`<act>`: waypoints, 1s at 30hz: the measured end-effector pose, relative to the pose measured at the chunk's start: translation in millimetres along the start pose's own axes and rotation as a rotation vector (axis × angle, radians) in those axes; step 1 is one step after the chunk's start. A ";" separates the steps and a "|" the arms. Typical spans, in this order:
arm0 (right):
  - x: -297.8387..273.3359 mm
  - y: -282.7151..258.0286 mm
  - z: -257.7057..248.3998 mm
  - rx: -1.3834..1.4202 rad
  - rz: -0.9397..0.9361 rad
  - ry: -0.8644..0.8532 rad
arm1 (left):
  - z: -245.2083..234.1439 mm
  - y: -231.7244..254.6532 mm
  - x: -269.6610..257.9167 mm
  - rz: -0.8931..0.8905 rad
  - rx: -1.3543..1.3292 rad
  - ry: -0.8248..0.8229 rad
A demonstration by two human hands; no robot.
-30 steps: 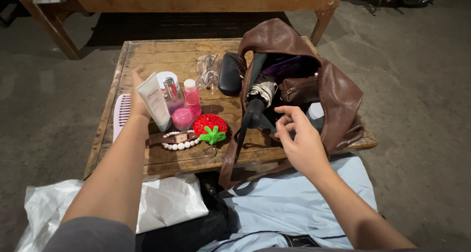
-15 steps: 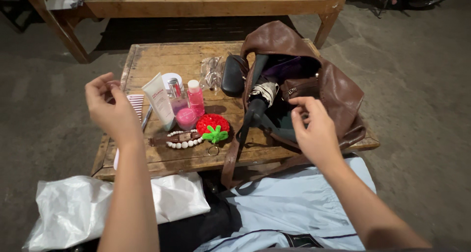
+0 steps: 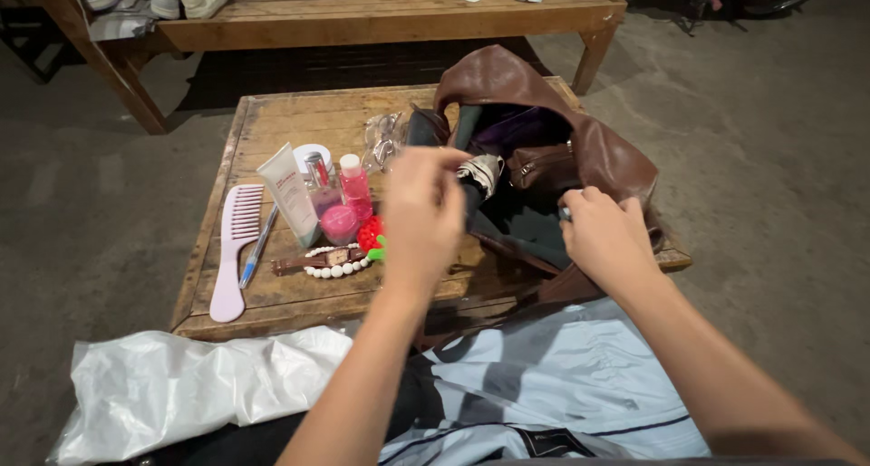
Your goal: The person removes personal items one at a time from a brown leather handbag on a wooden table, placing a glasses case, sunglasses, bracelet, cosmetic bottles, comb, pen, jar, and other toiletries onto the tabletop and arranging them there.
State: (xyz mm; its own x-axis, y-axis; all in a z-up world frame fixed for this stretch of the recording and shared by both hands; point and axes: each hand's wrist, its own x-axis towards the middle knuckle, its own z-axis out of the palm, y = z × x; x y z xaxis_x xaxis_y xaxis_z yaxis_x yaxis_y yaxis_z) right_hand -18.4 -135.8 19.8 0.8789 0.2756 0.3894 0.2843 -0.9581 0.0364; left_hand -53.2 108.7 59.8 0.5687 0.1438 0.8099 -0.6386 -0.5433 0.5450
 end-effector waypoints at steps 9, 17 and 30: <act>30.0 11.0 15.0 -0.291 0.019 -0.232 | 57.1 -4.0 -32.8 0.178 -0.070 -0.401; 47.3 9.0 17.2 -0.276 0.050 -0.363 | 74.6 -16.7 -61.4 0.163 0.195 -0.690; 85.3 19.9 28.3 -0.299 0.141 -0.617 | 82.5 -25.2 -60.5 0.122 0.300 -0.740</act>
State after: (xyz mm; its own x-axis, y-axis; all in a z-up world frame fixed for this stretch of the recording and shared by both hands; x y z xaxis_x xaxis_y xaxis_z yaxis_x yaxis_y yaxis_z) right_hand 73.0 -129.1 27.7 0.9817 0.0567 -0.1819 0.1120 -0.9439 0.3105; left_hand -28.8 45.5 -20.9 0.7672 -0.4584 0.4487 -0.6114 -0.7340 0.2955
